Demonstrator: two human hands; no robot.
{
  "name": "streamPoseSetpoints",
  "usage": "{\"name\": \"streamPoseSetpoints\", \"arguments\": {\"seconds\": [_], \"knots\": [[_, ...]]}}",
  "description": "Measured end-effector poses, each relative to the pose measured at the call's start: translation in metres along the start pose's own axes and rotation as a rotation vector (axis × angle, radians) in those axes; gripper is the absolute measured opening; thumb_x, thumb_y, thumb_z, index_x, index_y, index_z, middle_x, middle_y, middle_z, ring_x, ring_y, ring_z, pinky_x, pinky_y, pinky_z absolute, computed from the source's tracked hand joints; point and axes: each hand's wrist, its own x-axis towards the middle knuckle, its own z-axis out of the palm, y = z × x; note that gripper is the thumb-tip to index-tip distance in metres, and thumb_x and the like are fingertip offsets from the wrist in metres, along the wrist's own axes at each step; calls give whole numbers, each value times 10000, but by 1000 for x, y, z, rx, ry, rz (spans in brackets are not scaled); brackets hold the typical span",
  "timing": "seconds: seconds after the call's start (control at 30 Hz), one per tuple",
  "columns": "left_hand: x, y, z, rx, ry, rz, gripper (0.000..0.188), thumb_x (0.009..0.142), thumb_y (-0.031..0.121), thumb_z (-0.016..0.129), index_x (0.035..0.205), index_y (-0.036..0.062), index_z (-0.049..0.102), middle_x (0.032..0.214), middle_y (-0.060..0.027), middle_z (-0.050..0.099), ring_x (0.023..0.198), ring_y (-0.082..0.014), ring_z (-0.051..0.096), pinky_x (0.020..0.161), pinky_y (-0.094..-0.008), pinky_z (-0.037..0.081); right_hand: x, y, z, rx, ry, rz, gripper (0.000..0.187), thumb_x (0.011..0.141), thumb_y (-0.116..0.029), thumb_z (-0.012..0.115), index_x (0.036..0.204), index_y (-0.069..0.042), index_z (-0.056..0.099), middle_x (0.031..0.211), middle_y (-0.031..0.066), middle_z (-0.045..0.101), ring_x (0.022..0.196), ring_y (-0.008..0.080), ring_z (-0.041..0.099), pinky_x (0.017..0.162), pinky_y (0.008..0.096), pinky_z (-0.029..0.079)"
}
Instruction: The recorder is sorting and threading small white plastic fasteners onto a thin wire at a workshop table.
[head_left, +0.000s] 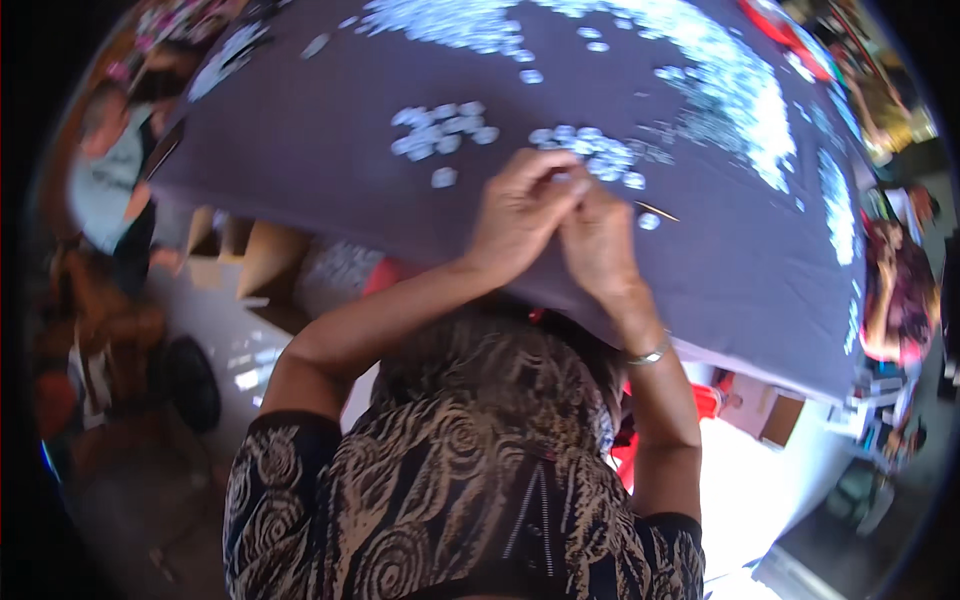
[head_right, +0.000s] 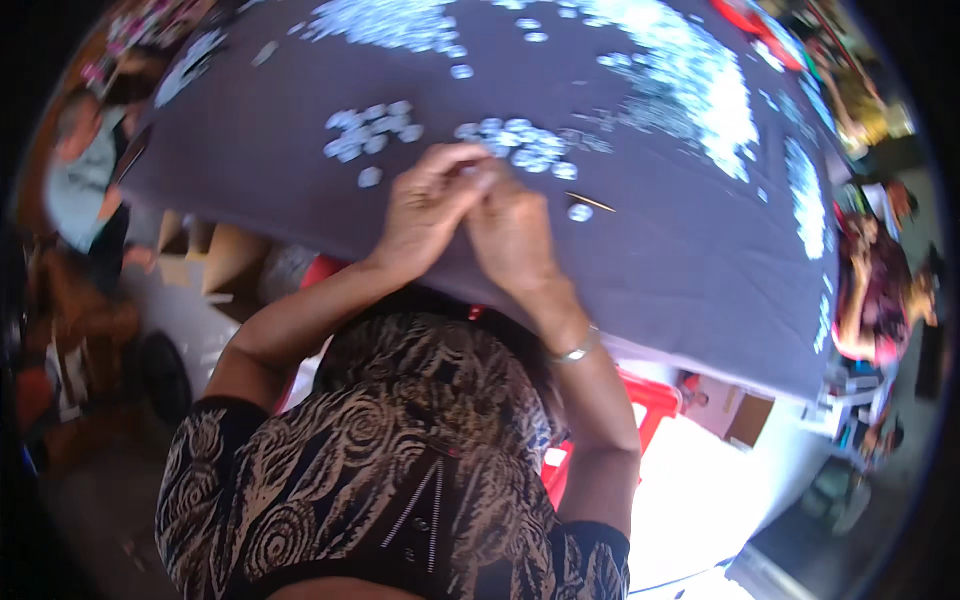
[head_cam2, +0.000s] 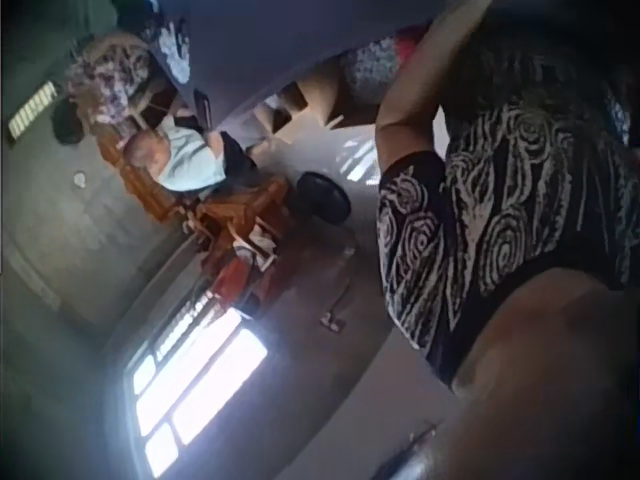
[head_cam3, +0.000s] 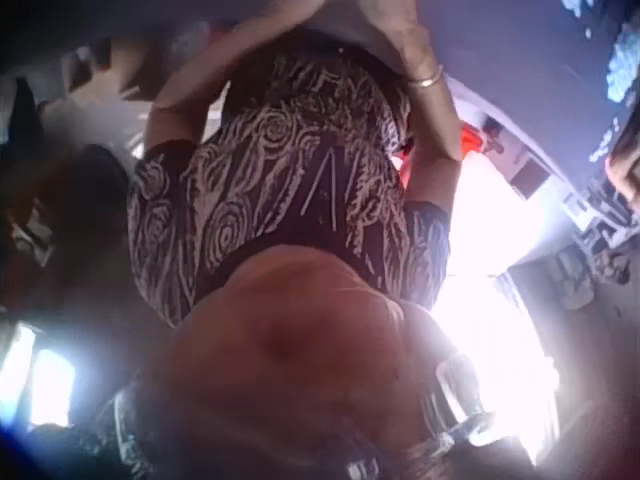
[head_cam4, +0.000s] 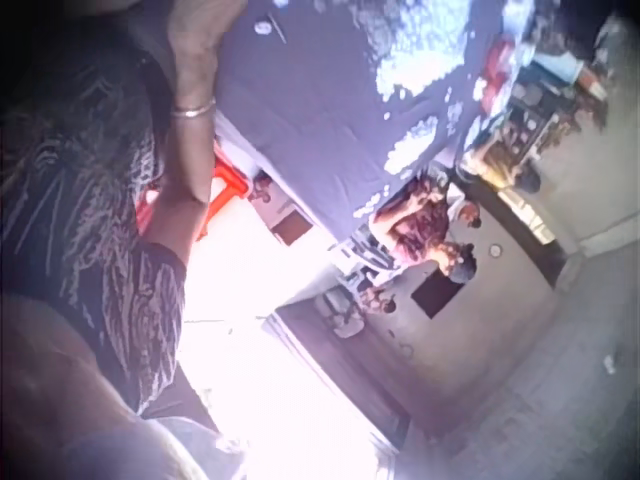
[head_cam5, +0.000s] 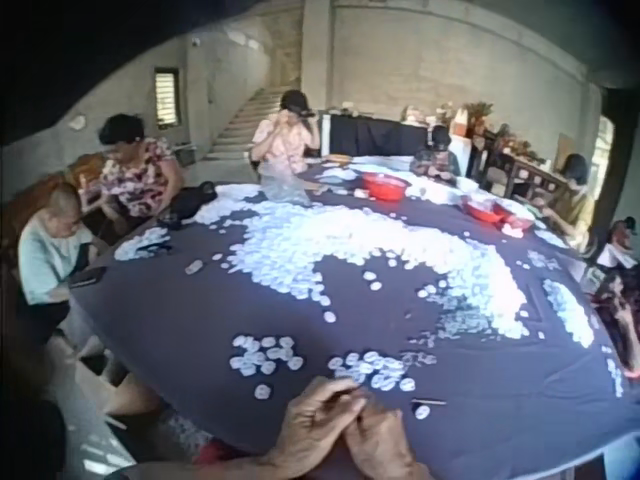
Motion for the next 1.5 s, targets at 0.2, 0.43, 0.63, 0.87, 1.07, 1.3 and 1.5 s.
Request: {"name": "streamPoseSetpoints", "arguments": {"seconds": [0.2,0.43,0.63,0.87,1.07,1.3,1.5], "knots": [[7,-9,-10,25,36,58,96,831,34,653,926,32,669,811,-21,580,700,-77,538,612,-216,442,-2,8,8,150,-36,180,143,848,-56,619,976,-12,573,718,66,626,646,94,569,600,279,480],[37,-4,-52,535,62,204,79,760,42,697,835,47,672,702,-47,549,620,-129,539,575,-262,443,3,6,-3,-10,-194,242,57,851,-32,606,825,-15,559,640,-56,463,604,23,391,548,197,366],[57,-8,-95,870,87,217,174,737,220,709,837,85,666,801,-72,592,819,-267,589,706,-380,477,2,4,2,31,-142,210,108,840,-57,628,776,-24,548,600,-60,406,578,27,350,513,209,332],[47,-16,-73,1016,-72,452,503,708,330,747,1082,41,577,1077,-94,548,1012,-271,535,850,-396,438,2,6,0,45,-129,227,106,837,-63,638,784,-26,554,600,-58,425,575,31,354,512,214,341],[55,-40,-81,1226,-145,455,200,797,136,613,987,77,583,1011,-82,537,1039,-266,508,894,-411,383,1,7,0,48,-105,206,96,841,-59,642,791,-29,565,615,-65,429,592,24,359,520,206,342],[74,-52,-163,1317,-43,407,195,804,131,603,996,103,581,983,-50,542,954,-254,542,827,-402,421,15,29,-26,230,289,153,83,882,-102,613,812,-59,606,636,-93,451,544,-8,352,463,169,295],[75,-27,-145,1181,49,677,207,762,120,670,953,96,594,957,-55,548,889,-255,553,776,-388,445,16,54,-43,207,350,307,114,879,-157,617,819,-60,612,605,-84,440,488,-11,341,406,169,249]]}}
